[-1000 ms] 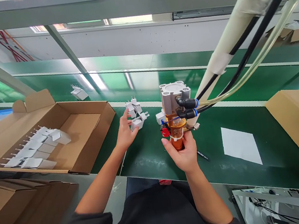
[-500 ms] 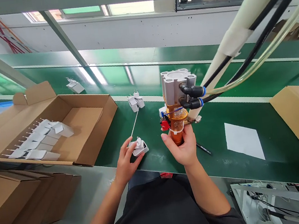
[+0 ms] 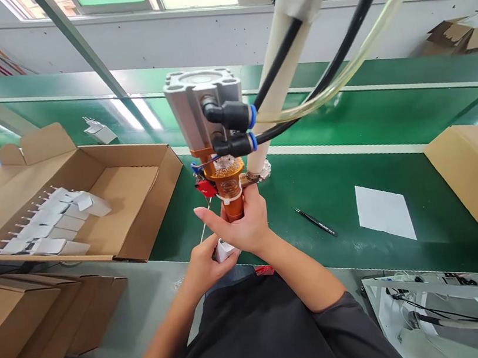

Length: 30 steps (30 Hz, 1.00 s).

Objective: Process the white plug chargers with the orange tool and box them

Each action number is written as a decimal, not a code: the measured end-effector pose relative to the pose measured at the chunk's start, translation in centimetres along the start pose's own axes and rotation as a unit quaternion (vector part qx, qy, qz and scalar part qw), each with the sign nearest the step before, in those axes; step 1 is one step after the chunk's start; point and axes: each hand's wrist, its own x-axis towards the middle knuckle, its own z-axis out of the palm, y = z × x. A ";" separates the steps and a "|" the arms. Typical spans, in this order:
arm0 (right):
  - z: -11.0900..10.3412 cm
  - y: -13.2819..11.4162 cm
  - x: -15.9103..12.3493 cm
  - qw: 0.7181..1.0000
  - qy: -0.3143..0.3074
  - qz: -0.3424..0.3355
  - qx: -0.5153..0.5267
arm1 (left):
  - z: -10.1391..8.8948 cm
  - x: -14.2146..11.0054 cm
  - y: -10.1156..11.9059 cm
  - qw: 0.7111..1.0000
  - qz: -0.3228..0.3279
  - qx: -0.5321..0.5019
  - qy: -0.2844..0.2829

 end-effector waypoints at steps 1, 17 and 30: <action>0.0 0.0 0.0 1.000 0.002 -0.005 -0.006 | -0.2 0.0 0.3 1.000 0.004 -0.005 -0.004; -0.9 0.1 -0.4 0.999 0.001 -0.043 -0.010 | -0.5 0.3 2.1 0.999 0.001 -0.026 -0.035; 0.5 -1.0 -0.4 0.998 0.011 -0.053 -0.019 | 4.1 0.0 0.4 0.996 0.025 -0.046 0.073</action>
